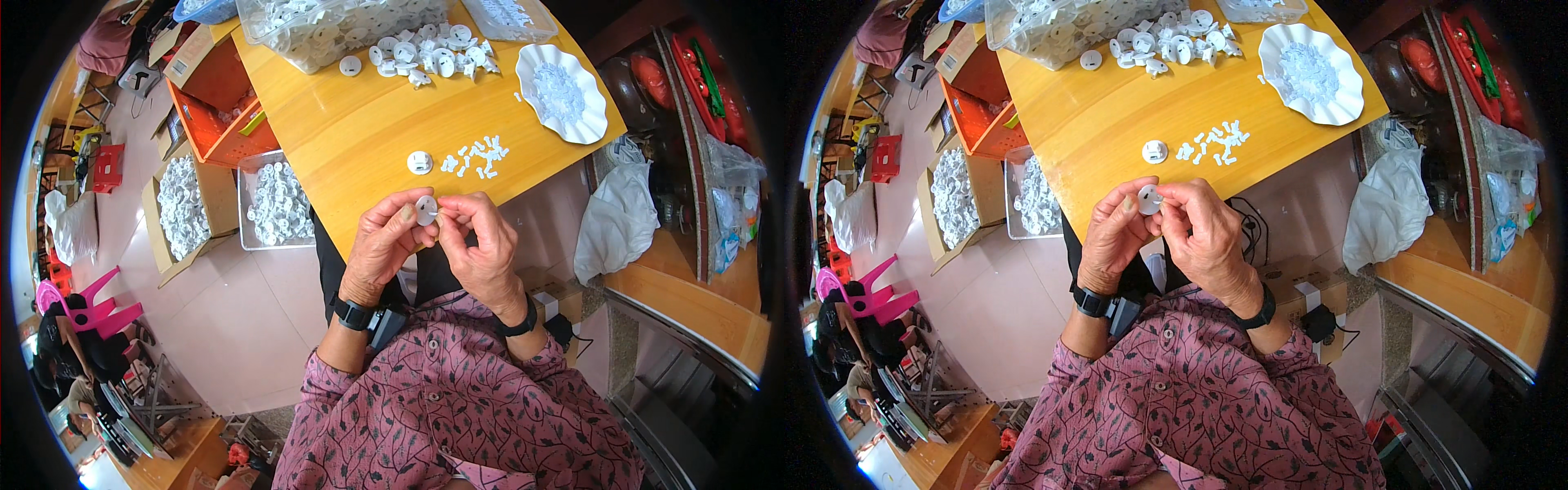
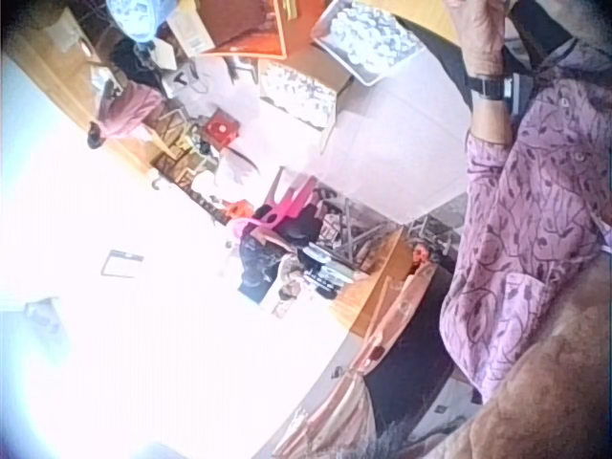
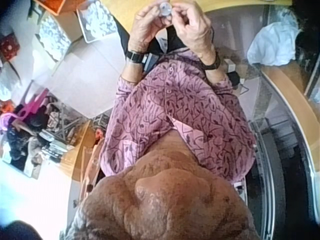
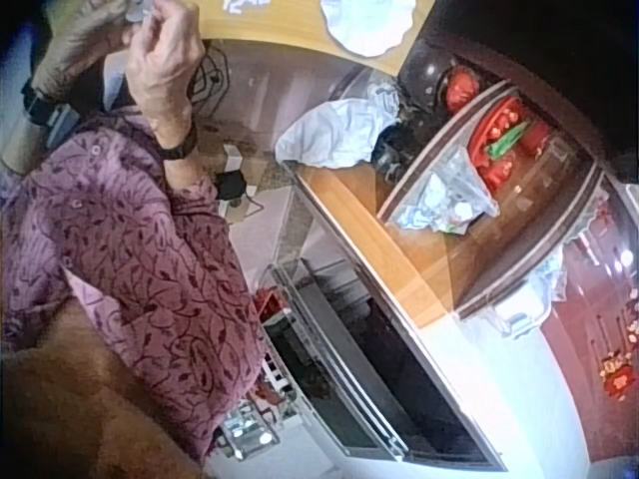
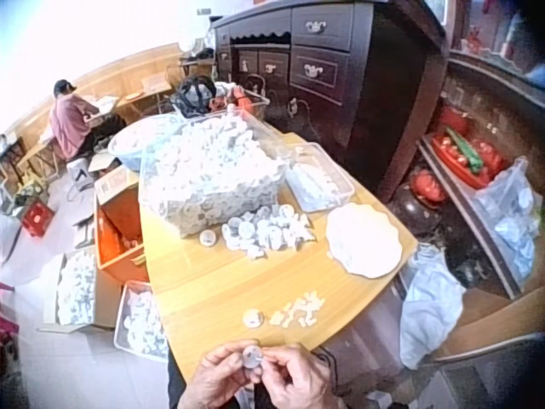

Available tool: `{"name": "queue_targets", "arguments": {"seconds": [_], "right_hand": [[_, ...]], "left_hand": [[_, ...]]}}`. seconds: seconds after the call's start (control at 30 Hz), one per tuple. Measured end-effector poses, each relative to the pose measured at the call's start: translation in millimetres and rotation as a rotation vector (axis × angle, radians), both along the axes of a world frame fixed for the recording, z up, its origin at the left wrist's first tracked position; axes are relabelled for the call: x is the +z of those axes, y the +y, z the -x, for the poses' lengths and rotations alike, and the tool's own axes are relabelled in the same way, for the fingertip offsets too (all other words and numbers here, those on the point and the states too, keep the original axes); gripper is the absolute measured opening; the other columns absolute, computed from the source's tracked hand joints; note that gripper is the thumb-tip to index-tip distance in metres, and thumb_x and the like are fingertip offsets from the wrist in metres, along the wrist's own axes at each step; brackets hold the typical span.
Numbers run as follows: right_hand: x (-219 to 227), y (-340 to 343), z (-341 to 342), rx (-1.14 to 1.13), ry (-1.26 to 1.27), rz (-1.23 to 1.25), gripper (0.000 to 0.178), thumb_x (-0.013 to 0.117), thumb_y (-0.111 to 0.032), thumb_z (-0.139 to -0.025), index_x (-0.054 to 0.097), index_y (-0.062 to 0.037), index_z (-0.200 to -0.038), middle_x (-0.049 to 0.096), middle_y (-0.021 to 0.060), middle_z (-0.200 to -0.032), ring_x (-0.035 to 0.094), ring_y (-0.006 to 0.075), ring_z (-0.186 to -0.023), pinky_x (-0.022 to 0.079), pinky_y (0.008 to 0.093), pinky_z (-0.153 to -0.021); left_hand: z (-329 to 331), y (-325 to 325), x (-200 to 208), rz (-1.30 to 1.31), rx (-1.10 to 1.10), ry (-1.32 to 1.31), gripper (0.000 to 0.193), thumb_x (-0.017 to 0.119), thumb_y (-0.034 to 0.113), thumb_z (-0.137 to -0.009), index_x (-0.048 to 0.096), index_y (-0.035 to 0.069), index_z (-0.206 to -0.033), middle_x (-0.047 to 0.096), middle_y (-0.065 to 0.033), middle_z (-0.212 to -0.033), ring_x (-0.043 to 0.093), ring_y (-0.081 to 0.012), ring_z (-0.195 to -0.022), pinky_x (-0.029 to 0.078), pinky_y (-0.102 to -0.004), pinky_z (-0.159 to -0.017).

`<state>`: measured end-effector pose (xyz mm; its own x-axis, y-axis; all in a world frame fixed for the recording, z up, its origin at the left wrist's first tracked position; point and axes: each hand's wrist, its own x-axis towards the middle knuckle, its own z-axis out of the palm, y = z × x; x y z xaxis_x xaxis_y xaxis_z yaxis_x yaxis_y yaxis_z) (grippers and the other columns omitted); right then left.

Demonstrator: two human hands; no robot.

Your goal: The person assembles components by hand, picking up a white plastic base and inserting a small white pin into it. They repeat this process for several units, occasionally reaching into a plastic container for more bases.

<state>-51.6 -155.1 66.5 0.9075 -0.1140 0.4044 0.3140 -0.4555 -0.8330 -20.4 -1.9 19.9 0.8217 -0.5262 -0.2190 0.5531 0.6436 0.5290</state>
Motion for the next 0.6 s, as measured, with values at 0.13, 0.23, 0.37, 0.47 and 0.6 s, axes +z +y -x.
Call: {"name": "queue_targets", "arguments": {"seconds": [0.13, 0.23, 0.37, 0.47, 0.6], "right_hand": [[-0.2, 2.3, 0.0, 0.002, -0.026, -0.008, 0.02, 0.064, 0.008, -0.083, 0.06, -0.0006, -0.1, 0.061, 0.0098, -0.081, 0.067, 0.0165, -0.065, 0.055, 0.0269, -0.054], [-1.0, 2.6, -0.5, 0.003, -0.024, -0.015, 0.02, 0.064, 0.009, -0.082, 0.059, -0.0003, -0.1, 0.061, 0.0091, -0.081, 0.067, 0.0161, -0.065, 0.055, 0.0261, -0.053], [1.6, 2.9, 0.8, 0.013, 0.029, -0.071, 0.02, 0.063, 0.01, -0.082, 0.059, 0.0002, -0.099, 0.062, 0.0078, -0.079, 0.067, 0.0145, -0.062, 0.055, 0.0253, -0.053], [5.1, 3.5, 1.4, 0.015, 0.051, -0.105, 0.019, 0.062, 0.01, -0.083, 0.059, 0.0006, -0.099, 0.062, 0.0072, -0.077, 0.068, 0.0132, -0.062, 0.055, 0.025, -0.053], [6.0, 2.3, 2.1, 0.017, 0.063, -0.082, 0.018, 0.062, 0.009, -0.084, 0.058, 0.0011, -0.1, 0.063, 0.0069, -0.076, 0.068, 0.0131, -0.064, 0.055, 0.025, -0.053]], "left_hand": [[0.7, -1.1, -0.2, -0.034, 0.0, 0.01, 0.032, 0.06, 0.015, -0.096, 0.059, -0.002, -0.123, 0.067, -0.0098, -0.096, 0.066, -0.0163, -0.082, 0.056, -0.0294, -0.073], [1.2, -1.2, -1.6, -0.048, 0.002, 0.007, 0.032, 0.062, 0.014, -0.095, 0.06, -0.002, -0.123, 0.067, -0.009, -0.096, 0.066, -0.0156, -0.082, 0.056, -0.029, -0.073], [1.5, -1.5, -3.6, -0.042, 0.01, -0.028, 0.031, 0.063, 0.013, -0.094, 0.061, -0.001, -0.122, 0.067, -0.0079, -0.095, 0.065, -0.0145, -0.079, 0.056, -0.0277, -0.07], [1.5, -2.4, -5.1, -0.038, 0.015, -0.043, 0.03, 0.063, 0.013, -0.094, 0.061, -0.001, -0.121, 0.067, -0.0071, -0.095, 0.064, -0.014, -0.078, 0.055, -0.0269, -0.068], [2.9, -4.0, -7.1, -0.078, 0.034, -0.054, 0.03, 0.064, 0.013, -0.093, 0.062, 0.0, -0.12, 0.067, -0.0063, -0.092, 0.063, -0.0136, -0.075, 0.054, -0.0262, -0.066]]}}
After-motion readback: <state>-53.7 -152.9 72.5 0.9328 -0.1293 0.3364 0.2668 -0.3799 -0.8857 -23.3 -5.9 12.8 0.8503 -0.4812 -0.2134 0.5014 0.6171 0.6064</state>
